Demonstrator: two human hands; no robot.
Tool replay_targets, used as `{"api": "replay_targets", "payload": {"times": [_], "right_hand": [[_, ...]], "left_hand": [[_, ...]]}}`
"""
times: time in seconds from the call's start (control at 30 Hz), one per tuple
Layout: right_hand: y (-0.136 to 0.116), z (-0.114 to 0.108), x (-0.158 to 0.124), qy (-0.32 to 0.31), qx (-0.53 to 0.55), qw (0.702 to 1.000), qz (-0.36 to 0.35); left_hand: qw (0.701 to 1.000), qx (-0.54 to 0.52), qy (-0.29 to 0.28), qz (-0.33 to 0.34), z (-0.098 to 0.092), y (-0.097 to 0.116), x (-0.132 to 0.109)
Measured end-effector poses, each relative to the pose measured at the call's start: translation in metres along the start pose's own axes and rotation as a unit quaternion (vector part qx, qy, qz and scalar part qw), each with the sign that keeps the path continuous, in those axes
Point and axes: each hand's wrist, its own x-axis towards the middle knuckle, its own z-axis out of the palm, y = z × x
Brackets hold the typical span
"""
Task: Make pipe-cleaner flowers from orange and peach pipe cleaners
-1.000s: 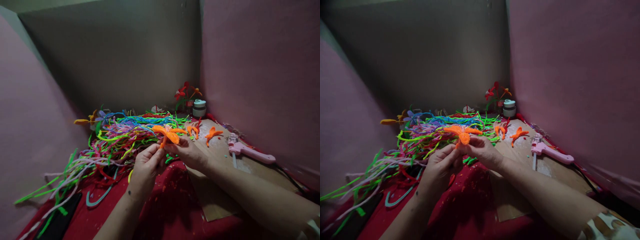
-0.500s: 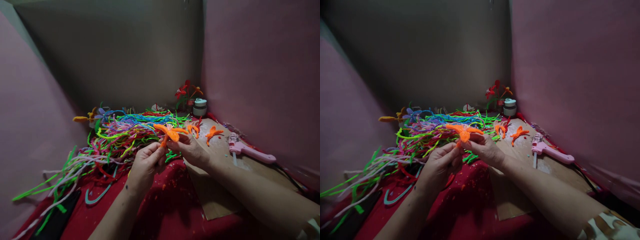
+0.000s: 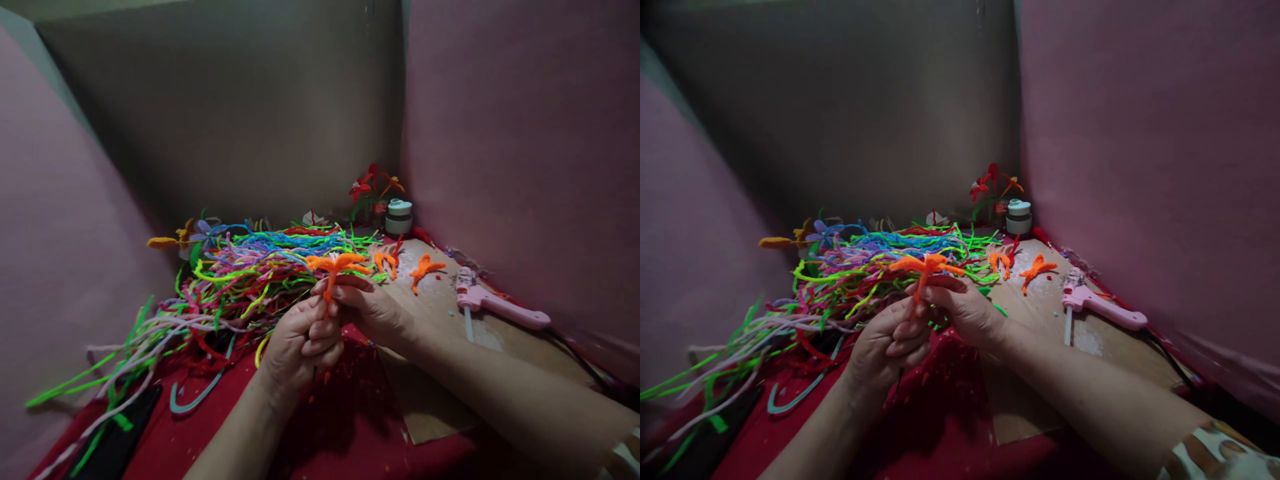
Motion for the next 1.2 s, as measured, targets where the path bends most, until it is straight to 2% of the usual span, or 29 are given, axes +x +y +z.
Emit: {"api": "replay_targets", "payload": {"times": [0.13, 0.23, 0.3, 0.37, 0.43, 0.47, 0.5, 0.53, 0.67, 0.8, 0.9, 1.0, 1.2], "right_hand": [[0.003, 0.001, -0.001, 0.037, -0.019, 0.999, -0.01], [0.003, 0.005, -0.002, 0.061, -0.034, 0.998, -0.01], [0.001, 0.008, -0.003, 0.083, -0.049, 0.995, -0.028], [-0.001, 0.011, -0.003, 0.102, -0.074, 0.99, -0.062], [-0.002, 0.012, -0.004, 0.115, -0.102, 0.984, -0.088], [-0.002, 0.012, -0.003, 0.12, -0.114, 0.982, -0.094], [-0.001, 0.012, -0.003, 0.126, -0.124, 0.979, -0.097], [-0.001, 0.011, -0.003, 0.131, -0.133, 0.978, -0.098], [0.001, 0.007, -0.002, 0.099, -0.134, 0.983, -0.073], [0.001, 0.006, -0.001, 0.073, -0.115, 0.989, -0.049], [0.001, 0.006, -0.001, 0.083, -0.107, 0.989, -0.052], [0.002, 0.004, -0.001, 0.082, -0.114, 0.989, -0.038], [-0.001, -0.006, 0.002, 0.029, -0.171, 0.982, -0.071]], "left_hand": [[0.995, 0.091, 0.038, 0.025, -0.001, 0.002, 0.001], [0.972, 0.215, 0.078, 0.063, 0.001, 0.0, 0.002], [0.933, 0.319, 0.12, 0.113, 0.002, -0.004, 0.003], [0.872, 0.418, 0.178, 0.181, 0.002, -0.008, 0.003], [0.813, 0.482, 0.22, 0.24, 0.001, -0.012, 0.004], [0.8, 0.495, 0.228, 0.254, 0.001, -0.013, 0.004], [0.801, 0.492, 0.228, 0.255, 0.0, -0.014, 0.005], [0.815, 0.473, 0.226, 0.247, 0.0, -0.015, 0.005], [0.907, 0.318, 0.213, 0.174, -0.001, -0.013, 0.008], [0.956, 0.222, 0.155, 0.114, -0.004, -0.009, 0.009], [0.976, 0.168, 0.106, 0.087, -0.007, -0.007, 0.008], [0.985, 0.126, 0.092, 0.074, -0.008, -0.008, 0.007], [0.992, 0.089, 0.065, 0.065, -0.007, -0.008, 0.007]]}}
